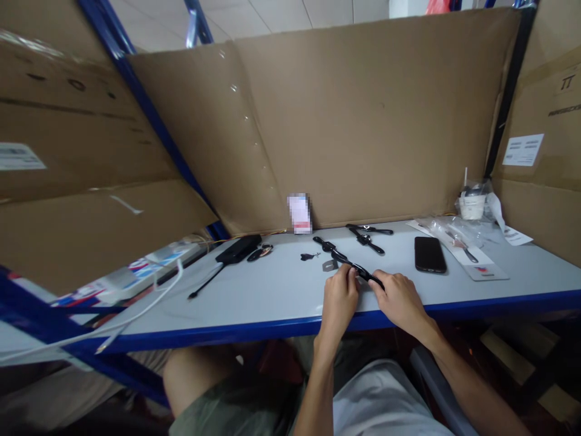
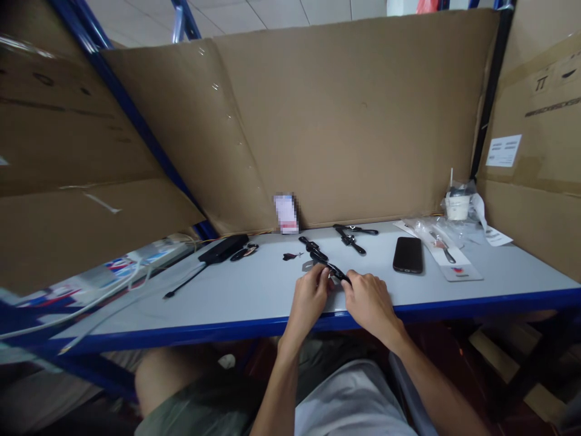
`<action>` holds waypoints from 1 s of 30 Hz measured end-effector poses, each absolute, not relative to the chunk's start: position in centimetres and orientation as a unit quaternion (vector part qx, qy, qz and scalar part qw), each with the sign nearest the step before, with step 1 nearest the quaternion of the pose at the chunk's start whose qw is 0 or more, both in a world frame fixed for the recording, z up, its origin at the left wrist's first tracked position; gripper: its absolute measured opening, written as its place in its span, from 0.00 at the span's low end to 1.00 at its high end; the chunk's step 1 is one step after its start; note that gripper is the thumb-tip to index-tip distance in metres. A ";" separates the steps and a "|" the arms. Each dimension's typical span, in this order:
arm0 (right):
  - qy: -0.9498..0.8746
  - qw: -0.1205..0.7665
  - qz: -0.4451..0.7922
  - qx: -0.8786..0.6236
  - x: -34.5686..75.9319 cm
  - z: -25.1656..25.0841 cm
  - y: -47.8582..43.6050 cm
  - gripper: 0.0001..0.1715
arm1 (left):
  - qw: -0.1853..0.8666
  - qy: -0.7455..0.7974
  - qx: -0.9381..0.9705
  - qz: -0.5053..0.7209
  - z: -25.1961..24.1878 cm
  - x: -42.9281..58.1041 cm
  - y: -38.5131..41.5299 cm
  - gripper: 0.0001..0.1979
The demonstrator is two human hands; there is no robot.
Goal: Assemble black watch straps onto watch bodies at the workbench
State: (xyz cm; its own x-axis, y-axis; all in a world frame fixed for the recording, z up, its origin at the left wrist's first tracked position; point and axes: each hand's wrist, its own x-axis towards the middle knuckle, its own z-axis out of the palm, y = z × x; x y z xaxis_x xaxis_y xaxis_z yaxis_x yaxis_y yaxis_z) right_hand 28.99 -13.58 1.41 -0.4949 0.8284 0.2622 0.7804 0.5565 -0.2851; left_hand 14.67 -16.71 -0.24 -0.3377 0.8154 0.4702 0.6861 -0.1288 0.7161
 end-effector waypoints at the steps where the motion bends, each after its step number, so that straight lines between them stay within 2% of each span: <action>1: -0.863 0.187 0.064 -0.466 29.0 1.5 -13.6 0.15 | 0.078 0.653 0.566 0.497 -0.3 14.6 -16.6 0.12; 9: -0.865 0.157 0.010 -0.477 28.5 1.8 -14.2 0.16 | 0.117 0.656 0.551 0.502 -0.3 14.6 -16.4 0.02; 18: -0.846 0.168 0.004 -0.507 28.1 1.8 -14.2 0.17 | 0.046 0.694 0.544 0.469 -0.1 15.3 -16.6 0.12; 23: -0.820 0.179 0.038 -0.543 29.4 2.2 -13.4 0.15 | 0.055 0.662 0.565 0.490 -0.2 14.8 -17.1 0.12; 30: -0.799 0.182 0.040 -0.571 30.8 2.1 -12.6 0.14 | -0.006 0.637 0.686 0.352 -0.5 15.1 -17.6 0.13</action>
State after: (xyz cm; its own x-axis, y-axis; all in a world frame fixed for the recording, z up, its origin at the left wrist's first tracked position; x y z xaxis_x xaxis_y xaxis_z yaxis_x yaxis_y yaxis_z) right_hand 30.84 -12.56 2.08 -0.2807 0.9281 0.2448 0.8987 0.3436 -0.2724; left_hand 15.06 -17.64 -0.53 -0.0593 0.8693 0.4908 0.8779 -0.1886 0.4402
